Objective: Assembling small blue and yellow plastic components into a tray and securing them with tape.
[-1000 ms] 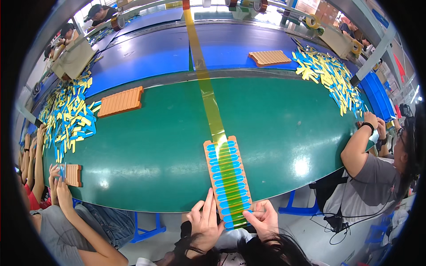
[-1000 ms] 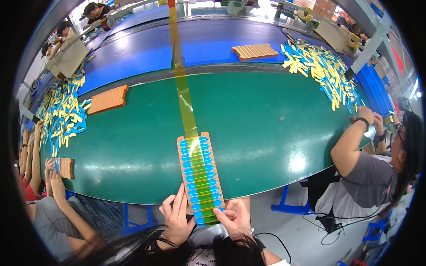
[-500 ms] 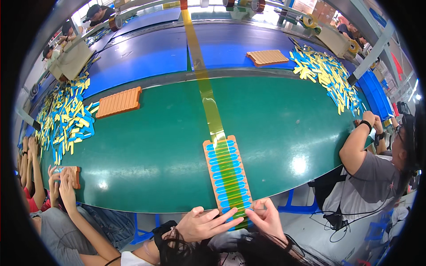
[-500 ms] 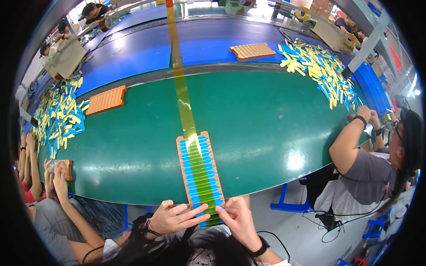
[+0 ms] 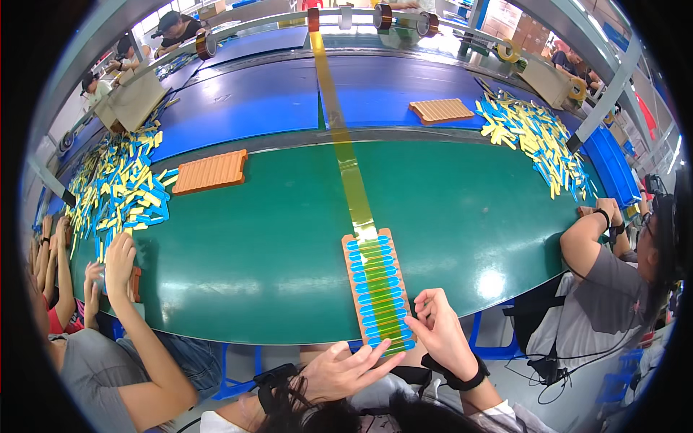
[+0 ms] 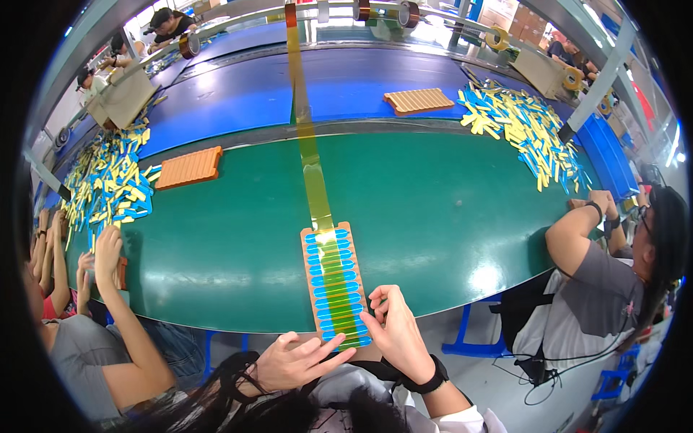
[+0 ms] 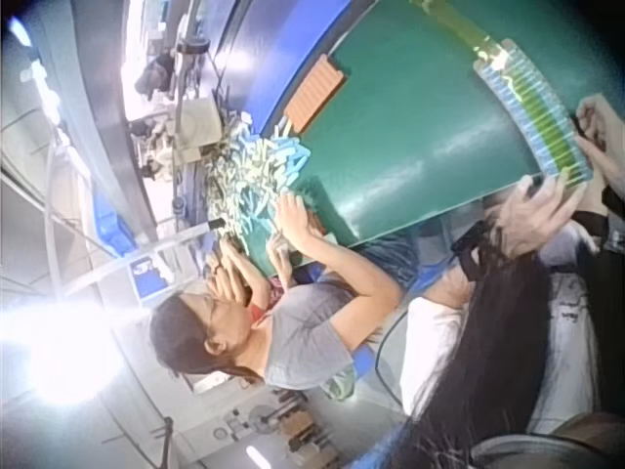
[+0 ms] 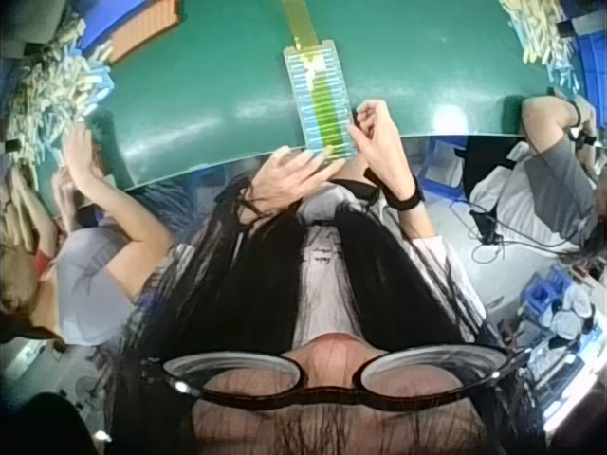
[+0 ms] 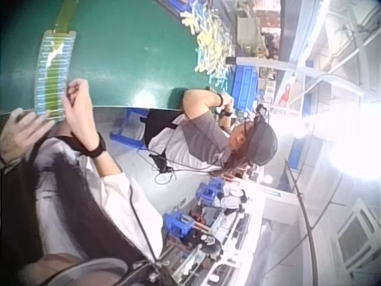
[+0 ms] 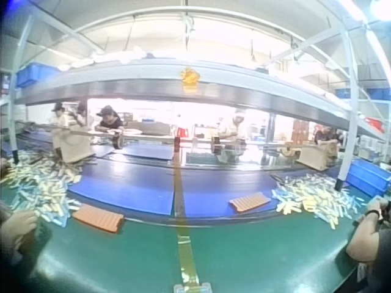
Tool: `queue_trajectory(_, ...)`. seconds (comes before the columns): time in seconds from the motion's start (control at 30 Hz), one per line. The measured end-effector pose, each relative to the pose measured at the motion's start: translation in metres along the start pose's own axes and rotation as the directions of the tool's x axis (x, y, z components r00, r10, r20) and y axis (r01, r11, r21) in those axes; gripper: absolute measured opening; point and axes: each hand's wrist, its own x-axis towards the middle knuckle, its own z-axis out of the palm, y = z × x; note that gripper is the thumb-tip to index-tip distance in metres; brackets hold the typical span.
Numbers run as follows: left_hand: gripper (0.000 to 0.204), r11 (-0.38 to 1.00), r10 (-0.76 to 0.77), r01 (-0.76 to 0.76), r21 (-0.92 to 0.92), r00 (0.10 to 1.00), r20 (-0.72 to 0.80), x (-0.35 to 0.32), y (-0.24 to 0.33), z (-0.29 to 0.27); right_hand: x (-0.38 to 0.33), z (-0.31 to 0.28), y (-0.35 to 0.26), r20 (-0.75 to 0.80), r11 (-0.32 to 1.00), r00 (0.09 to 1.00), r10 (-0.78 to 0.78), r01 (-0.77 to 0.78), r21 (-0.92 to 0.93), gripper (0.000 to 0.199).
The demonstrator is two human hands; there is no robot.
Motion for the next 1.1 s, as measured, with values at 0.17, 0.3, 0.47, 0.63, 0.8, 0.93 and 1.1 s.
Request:
queue_trajectory(0.17, 0.036, 1.0, -0.029, 0.029, 0.013, 0.998, 0.057, 0.001, -0.002, -0.002, 0.0, 0.003, -0.001, -0.003, 0.998, 0.998, 0.06, -0.06, 0.002, 0.029)
queue_trajectory(0.3, 0.039, 1.0, 0.008, -0.008, -0.017, 1.0, 0.019, 0.001, -0.002, 0.0, -0.009, 0.006, -0.002, -0.122, 0.975, 0.983, -0.135, 0.11, -0.191, 0.027)
queue_trajectory(0.47, 0.041, 0.994, 0.109, -0.108, -0.004, 0.992, 0.061, 0.009, -0.007, -0.007, -0.011, 0.007, -0.023, 0.101, 0.982, 0.987, -0.123, 0.135, -0.13, 0.02)
queue_trajectory(0.63, 0.037, 0.955, 0.293, -0.297, 0.0, 0.943, 0.158, 0.024, -0.015, -0.026, -0.009, 0.007, -0.036, 0.165, 0.969, 0.982, -0.096, 0.13, -0.21, 0.021)
queue_trajectory(0.8, 0.025, 0.769, -0.462, 0.452, -0.452, 0.882, 0.095, 0.056, -0.081, -0.006, -0.007, 0.011, -0.03, 0.171, 0.93, 0.977, -0.127, 0.177, -0.322, 0.021)
queue_trajectory(0.93, 0.077, 0.066, -0.847, 0.623, -0.78, 0.448, 0.286, 0.109, -0.168, 0.024, -0.012, 0.008, -0.035, 0.184, 0.906, 0.97, -0.16, 0.219, -0.363, 0.023)
queue_trajectory(1.1, 0.045, -0.467, -0.687, 0.335, -0.819, 0.446, 0.574, 0.123, -0.218, 0.057, -0.007, 0.015, -0.04, 0.231, 0.895, 0.95, -0.211, 0.283, -0.346, 0.025)
